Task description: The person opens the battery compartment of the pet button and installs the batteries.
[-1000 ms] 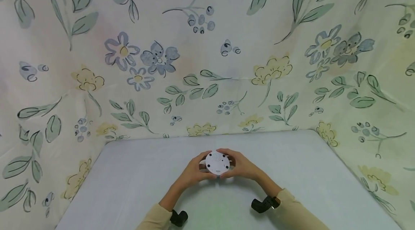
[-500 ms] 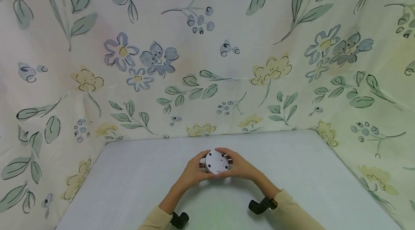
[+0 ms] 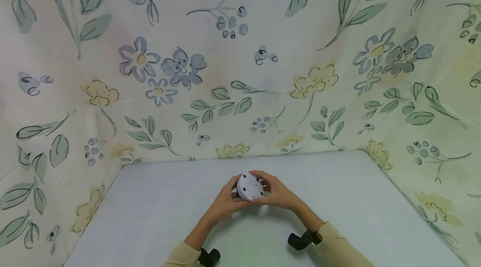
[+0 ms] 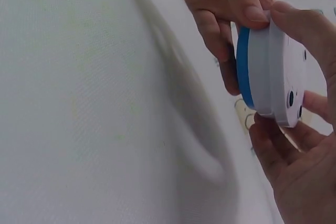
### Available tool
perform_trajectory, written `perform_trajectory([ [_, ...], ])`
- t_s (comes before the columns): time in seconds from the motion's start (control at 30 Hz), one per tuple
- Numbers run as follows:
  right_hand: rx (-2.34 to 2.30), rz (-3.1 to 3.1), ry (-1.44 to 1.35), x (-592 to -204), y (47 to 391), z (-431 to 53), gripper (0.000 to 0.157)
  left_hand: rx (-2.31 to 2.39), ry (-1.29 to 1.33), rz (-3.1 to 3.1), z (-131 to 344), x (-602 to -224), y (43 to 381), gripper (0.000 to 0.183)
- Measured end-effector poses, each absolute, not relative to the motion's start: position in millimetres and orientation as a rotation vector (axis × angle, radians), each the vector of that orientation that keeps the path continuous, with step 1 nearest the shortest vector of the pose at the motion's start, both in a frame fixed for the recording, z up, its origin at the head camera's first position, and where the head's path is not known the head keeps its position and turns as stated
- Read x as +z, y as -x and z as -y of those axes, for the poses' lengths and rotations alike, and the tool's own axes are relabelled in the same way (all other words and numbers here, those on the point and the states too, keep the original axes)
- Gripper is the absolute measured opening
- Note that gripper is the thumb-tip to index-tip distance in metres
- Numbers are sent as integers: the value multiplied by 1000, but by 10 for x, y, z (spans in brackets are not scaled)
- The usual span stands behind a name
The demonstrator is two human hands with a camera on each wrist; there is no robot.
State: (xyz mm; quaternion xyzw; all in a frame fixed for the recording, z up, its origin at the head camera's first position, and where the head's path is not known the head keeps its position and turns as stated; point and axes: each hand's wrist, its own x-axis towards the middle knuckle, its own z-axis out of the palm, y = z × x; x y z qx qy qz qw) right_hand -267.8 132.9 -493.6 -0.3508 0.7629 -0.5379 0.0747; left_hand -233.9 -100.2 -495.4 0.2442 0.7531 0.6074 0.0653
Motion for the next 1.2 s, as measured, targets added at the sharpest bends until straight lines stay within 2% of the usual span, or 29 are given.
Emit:
perform_trajectory([
  [0.4,-1401,-2525,1126,-4872,2691,-1247,87,1720,-736,-2461,974,-4929,2324,78],
  [0.77,-1465,-2495,1069,-4833,2677,-1238,78,1809,-644,-2262,989,-4962,2345,80],
  [1.2,-1515,-2382,1102,-4788,2701,-1302,79,1966,-557,-2070,973,-5015,2347,76],
])
